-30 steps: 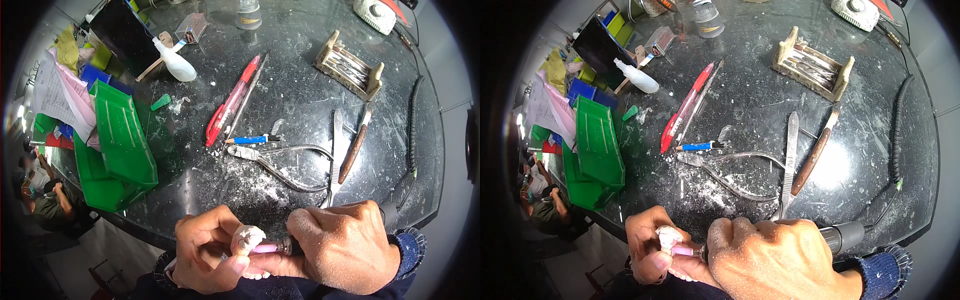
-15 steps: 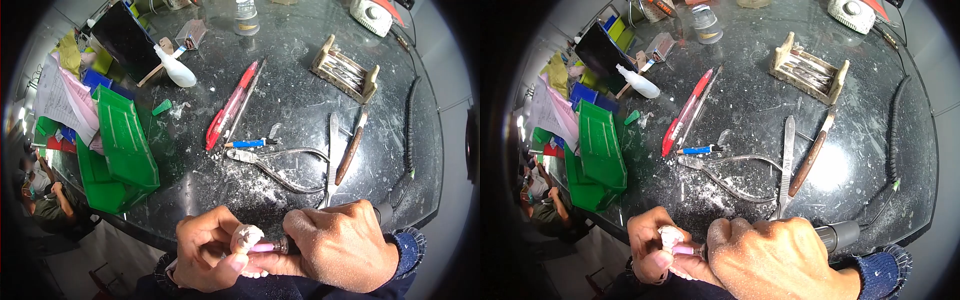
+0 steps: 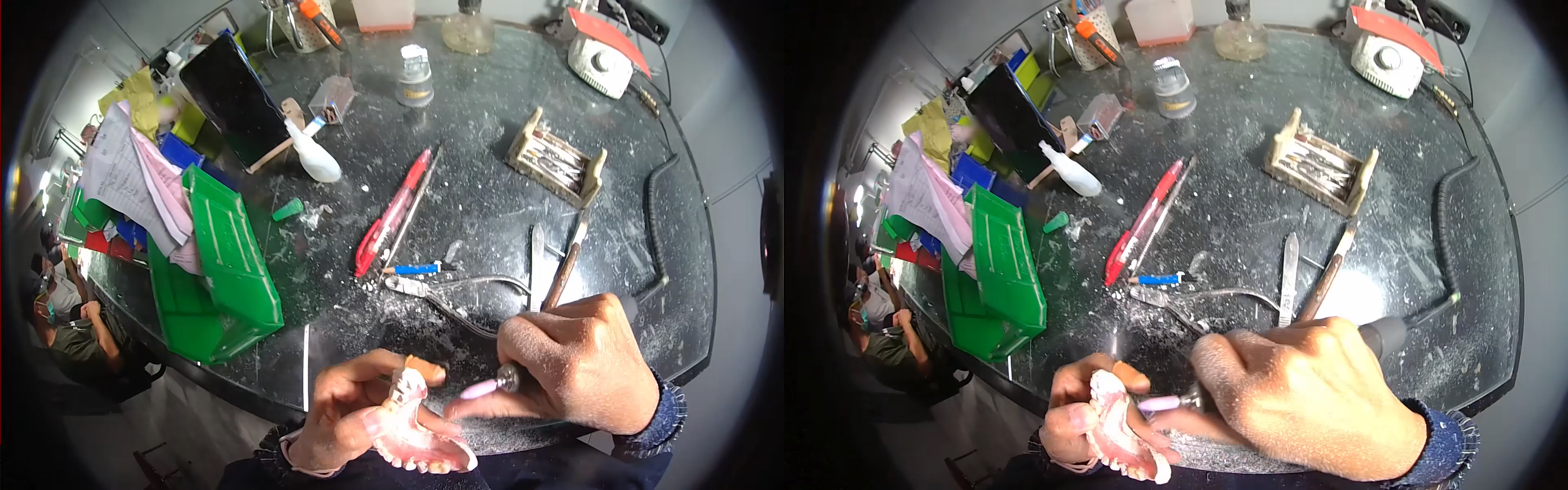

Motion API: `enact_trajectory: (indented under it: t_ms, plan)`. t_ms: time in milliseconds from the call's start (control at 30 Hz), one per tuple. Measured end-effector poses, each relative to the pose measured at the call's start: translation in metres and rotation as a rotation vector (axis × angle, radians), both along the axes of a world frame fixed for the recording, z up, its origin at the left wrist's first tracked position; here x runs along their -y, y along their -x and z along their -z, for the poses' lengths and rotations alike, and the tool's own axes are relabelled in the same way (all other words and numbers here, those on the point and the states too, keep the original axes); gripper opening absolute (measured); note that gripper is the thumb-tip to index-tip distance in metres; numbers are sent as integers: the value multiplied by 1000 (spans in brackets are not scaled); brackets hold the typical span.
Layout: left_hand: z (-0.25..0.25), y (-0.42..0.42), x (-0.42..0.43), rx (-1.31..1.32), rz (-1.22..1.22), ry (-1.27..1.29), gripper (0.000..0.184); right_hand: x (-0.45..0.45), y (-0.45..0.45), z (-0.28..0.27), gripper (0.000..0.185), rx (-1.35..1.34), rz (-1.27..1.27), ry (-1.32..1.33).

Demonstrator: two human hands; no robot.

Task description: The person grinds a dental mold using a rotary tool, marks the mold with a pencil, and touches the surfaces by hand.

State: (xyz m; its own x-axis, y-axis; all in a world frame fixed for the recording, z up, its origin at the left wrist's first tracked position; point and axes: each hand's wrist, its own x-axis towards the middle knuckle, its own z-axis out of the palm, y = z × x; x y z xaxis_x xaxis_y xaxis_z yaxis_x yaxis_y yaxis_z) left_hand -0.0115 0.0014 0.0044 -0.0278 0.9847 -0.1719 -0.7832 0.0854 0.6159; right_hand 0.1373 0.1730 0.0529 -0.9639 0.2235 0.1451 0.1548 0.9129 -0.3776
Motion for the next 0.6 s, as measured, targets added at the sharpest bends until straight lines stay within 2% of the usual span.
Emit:
enact_trajectory:
  t_ms: [100,233,367,400,433,600]
  plan:
    - [0,-1,-2,135,-25,-32,45,7,6,0,48,-70,14,-146]
    - [1,0,-3,11,-45,-12,46,17,8,5,48,-52,7,-144]
    - [-10,-4,-7,119,-125,64,45,14,9,7,44,-42,68,-180]
    - [-8,-6,-9,10,-164,33,44,10,8,8,43,-50,72,-180]
    - [-4,-6,-8,41,-146,17,44,7,7,8,42,-57,77,-178]
    - [-4,-2,-3,153,-112,35,43,3,10,4,49,-28,341,85]
